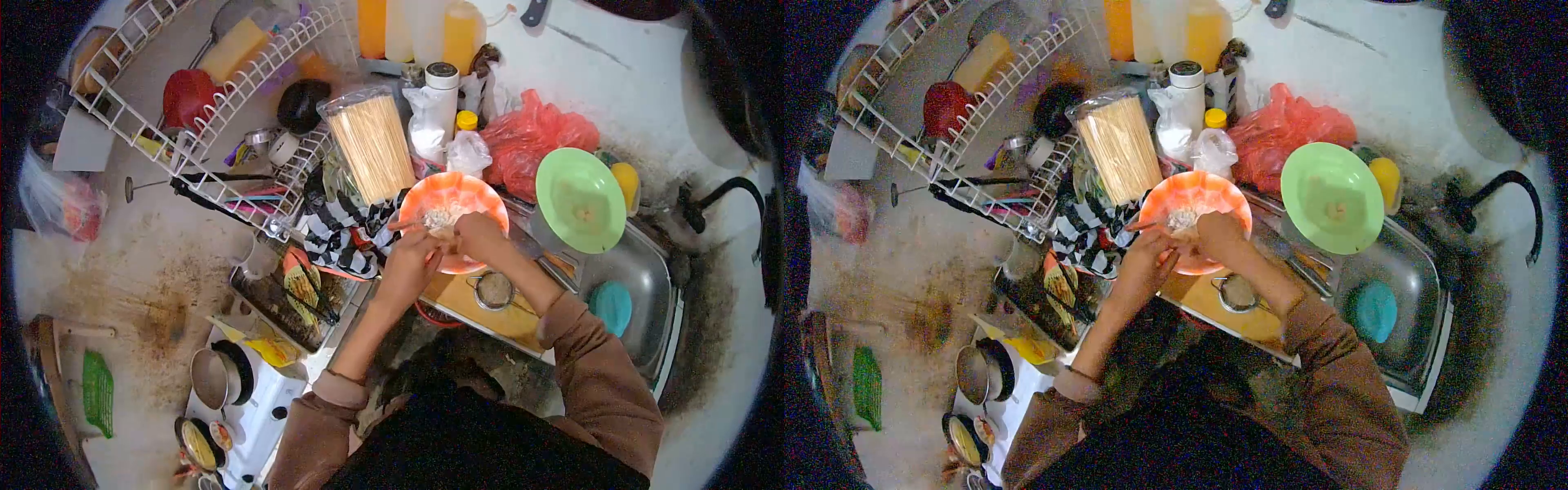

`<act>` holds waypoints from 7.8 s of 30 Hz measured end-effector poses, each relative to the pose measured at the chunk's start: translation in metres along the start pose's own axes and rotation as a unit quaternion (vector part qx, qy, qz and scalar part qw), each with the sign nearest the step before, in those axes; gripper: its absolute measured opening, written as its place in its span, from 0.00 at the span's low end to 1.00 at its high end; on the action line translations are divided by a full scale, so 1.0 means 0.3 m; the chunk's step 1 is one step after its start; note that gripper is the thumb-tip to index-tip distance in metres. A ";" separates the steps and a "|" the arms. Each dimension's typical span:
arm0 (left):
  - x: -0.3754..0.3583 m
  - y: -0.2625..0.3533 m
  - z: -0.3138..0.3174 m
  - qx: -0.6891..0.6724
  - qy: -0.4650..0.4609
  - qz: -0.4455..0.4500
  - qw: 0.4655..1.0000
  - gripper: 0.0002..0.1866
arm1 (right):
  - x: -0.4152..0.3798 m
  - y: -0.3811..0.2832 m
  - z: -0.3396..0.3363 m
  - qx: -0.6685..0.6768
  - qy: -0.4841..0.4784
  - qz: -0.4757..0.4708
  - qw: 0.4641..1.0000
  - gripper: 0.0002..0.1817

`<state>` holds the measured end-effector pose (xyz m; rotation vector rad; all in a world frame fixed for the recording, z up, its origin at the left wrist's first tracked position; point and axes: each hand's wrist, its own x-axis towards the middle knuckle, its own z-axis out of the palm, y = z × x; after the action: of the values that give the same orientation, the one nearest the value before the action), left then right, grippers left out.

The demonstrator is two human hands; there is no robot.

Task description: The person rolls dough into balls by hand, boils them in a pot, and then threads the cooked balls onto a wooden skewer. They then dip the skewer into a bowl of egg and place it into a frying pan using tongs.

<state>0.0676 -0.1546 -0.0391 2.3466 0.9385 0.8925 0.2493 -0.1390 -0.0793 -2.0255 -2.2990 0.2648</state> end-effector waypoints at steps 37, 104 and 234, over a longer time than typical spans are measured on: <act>0.184 -0.154 0.218 0.273 -0.151 -0.055 0.948 0.12 | -0.069 0.068 -0.251 0.474 0.058 0.035 0.878 0.12; 0.187 0.229 -0.038 -0.356 0.050 0.156 0.920 0.54 | -0.159 -0.325 -0.375 0.562 0.390 -0.146 0.715 0.55; -0.277 -0.099 -0.280 -0.288 -0.239 -0.158 0.914 0.08 | -0.083 -0.092 -0.353 0.259 0.153 0.056 0.952 0.14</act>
<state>-0.0512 -0.1813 -0.0326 1.7161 0.6958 0.3607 0.2427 -0.1578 0.0312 -1.7764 -1.7095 0.4658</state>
